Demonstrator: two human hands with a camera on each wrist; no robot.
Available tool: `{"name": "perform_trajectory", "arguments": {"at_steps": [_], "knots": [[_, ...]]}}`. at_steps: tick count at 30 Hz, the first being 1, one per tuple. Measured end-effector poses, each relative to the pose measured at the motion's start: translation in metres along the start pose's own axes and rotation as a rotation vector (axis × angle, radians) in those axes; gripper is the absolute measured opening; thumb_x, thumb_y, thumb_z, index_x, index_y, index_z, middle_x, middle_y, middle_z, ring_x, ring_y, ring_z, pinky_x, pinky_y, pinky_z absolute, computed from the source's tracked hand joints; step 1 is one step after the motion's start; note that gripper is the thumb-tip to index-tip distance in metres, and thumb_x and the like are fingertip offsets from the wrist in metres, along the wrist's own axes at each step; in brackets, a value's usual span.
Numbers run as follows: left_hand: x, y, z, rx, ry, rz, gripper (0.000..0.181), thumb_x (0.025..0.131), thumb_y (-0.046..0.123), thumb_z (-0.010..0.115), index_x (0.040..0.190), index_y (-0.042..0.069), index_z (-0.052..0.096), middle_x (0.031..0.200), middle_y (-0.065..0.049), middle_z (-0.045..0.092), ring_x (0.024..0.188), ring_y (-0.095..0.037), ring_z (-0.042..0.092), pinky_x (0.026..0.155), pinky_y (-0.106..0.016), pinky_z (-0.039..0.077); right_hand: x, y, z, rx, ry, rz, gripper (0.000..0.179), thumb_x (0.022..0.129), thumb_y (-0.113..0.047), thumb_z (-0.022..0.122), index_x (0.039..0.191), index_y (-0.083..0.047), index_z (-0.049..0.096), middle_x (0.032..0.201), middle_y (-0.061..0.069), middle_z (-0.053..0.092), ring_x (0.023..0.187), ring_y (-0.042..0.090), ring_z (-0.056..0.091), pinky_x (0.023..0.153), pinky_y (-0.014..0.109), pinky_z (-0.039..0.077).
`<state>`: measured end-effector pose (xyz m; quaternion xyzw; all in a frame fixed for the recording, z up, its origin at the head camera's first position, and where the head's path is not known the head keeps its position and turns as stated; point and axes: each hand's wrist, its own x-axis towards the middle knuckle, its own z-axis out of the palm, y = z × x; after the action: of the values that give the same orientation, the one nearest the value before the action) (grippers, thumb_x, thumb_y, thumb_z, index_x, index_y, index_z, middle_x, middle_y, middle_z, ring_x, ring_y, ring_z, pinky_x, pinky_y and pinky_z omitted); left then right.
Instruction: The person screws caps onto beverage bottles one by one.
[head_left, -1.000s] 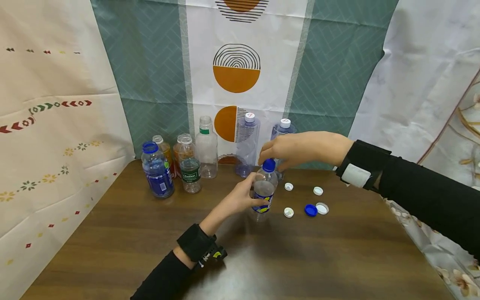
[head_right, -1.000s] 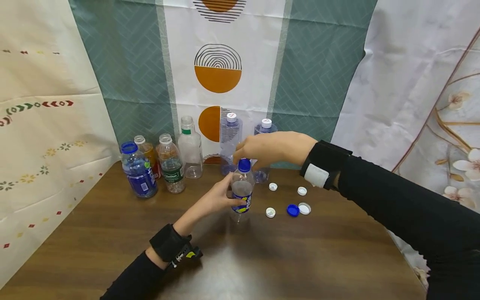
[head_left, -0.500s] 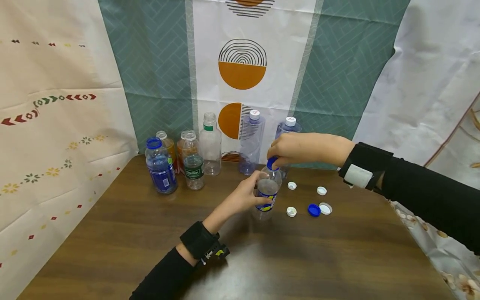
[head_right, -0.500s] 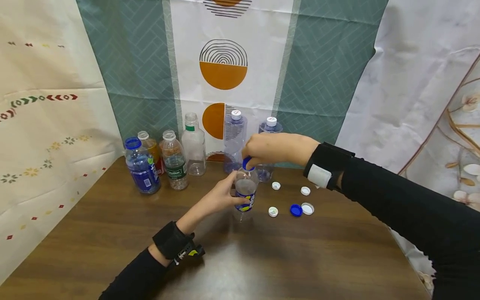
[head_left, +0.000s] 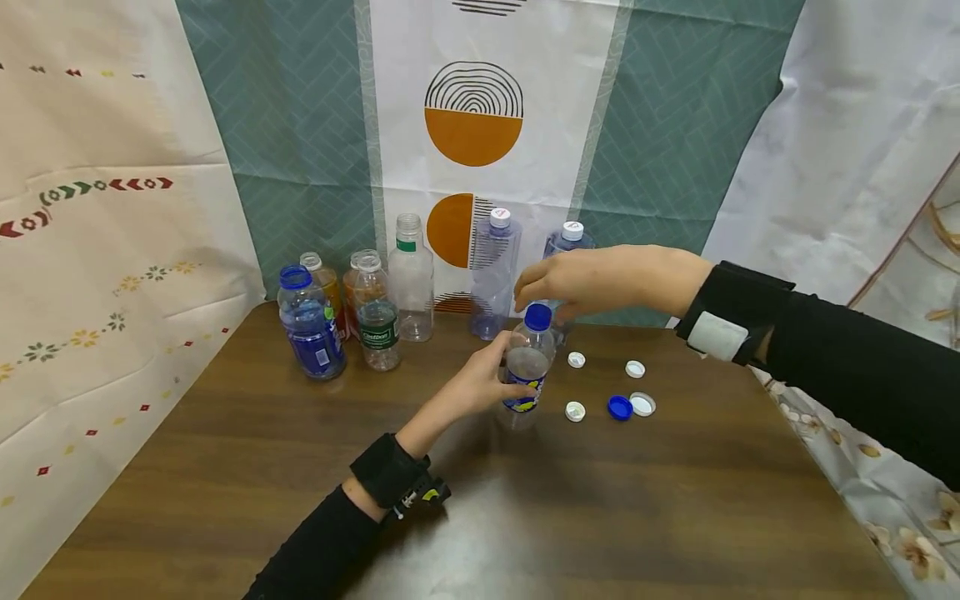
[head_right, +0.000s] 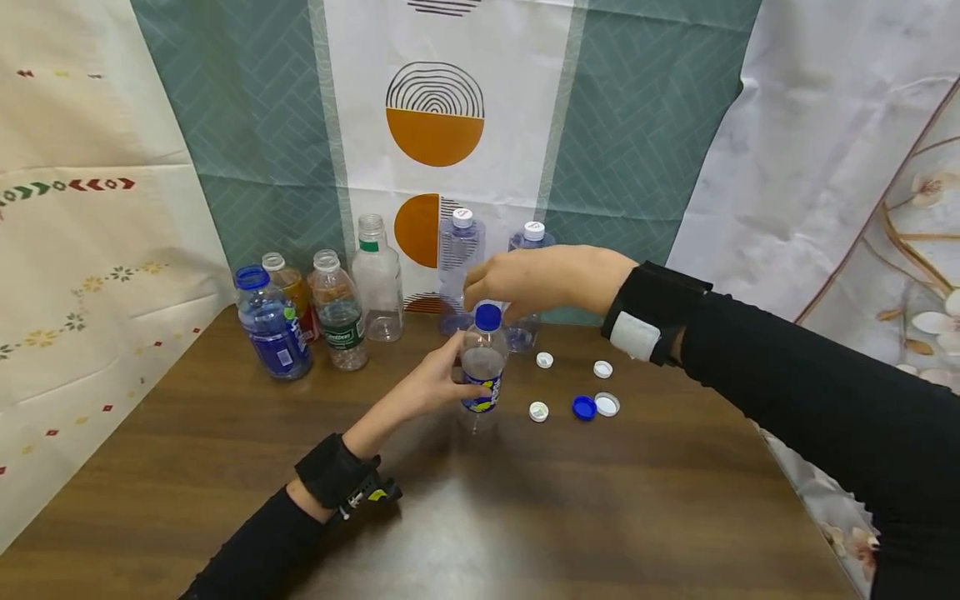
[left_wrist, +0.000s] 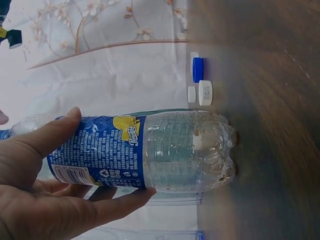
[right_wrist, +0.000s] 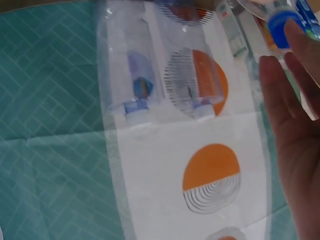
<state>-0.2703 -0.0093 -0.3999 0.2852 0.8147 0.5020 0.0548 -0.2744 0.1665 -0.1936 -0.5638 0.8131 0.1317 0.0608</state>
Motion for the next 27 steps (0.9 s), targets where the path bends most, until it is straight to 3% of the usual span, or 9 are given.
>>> {"name": "perform_trajectory", "arguments": {"at_steps": [4,9,14,27], "knots": [[0.000,-0.001,0.002,0.003,-0.006,-0.018,0.066,0.087,0.013,0.082,0.139,0.008,0.040,0.141,-0.019,0.054,0.128,-0.034,0.056,0.103,-0.050,0.050,-0.003,0.001,0.012,-0.087,0.064,-0.075,0.029,0.089,0.000,0.076,0.116,-0.005,0.067,0.112,0.009,0.067,0.101,0.025,0.068,0.088,0.036,0.059],[-0.001,0.000,0.002,-0.004,-0.002,-0.007,0.065,0.088,0.012,0.082,0.138,0.008,0.040,0.139,-0.019,0.056,0.126,-0.034,0.057,0.102,-0.051,0.051,-0.007,-0.002,0.017,-0.161,0.080,-0.029,0.023,0.094,-0.005,0.072,0.116,-0.006,0.066,0.100,0.006,0.063,0.087,0.020,0.066,0.082,0.032,0.059],[-0.003,0.000,-0.001,-0.005,0.002,-0.032,0.065,0.088,0.013,0.082,0.138,0.008,0.041,0.140,-0.018,0.055,0.126,-0.034,0.057,0.101,-0.051,0.051,-0.005,-0.003,0.020,-0.176,0.069,-0.006,0.026,0.096,-0.011,0.071,0.120,-0.003,0.065,0.099,0.009,0.062,0.085,0.020,0.063,0.081,0.032,0.059],[0.000,0.003,0.002,0.010,0.051,0.003,0.064,0.085,0.012,0.084,0.135,0.007,0.044,0.132,-0.016,0.060,0.120,-0.031,0.060,0.100,-0.046,0.053,0.000,-0.004,0.023,-0.200,0.082,0.039,0.023,0.100,-0.017,0.066,0.110,0.004,0.065,0.089,0.010,0.060,0.077,0.020,0.059,0.073,0.033,0.058]]}}
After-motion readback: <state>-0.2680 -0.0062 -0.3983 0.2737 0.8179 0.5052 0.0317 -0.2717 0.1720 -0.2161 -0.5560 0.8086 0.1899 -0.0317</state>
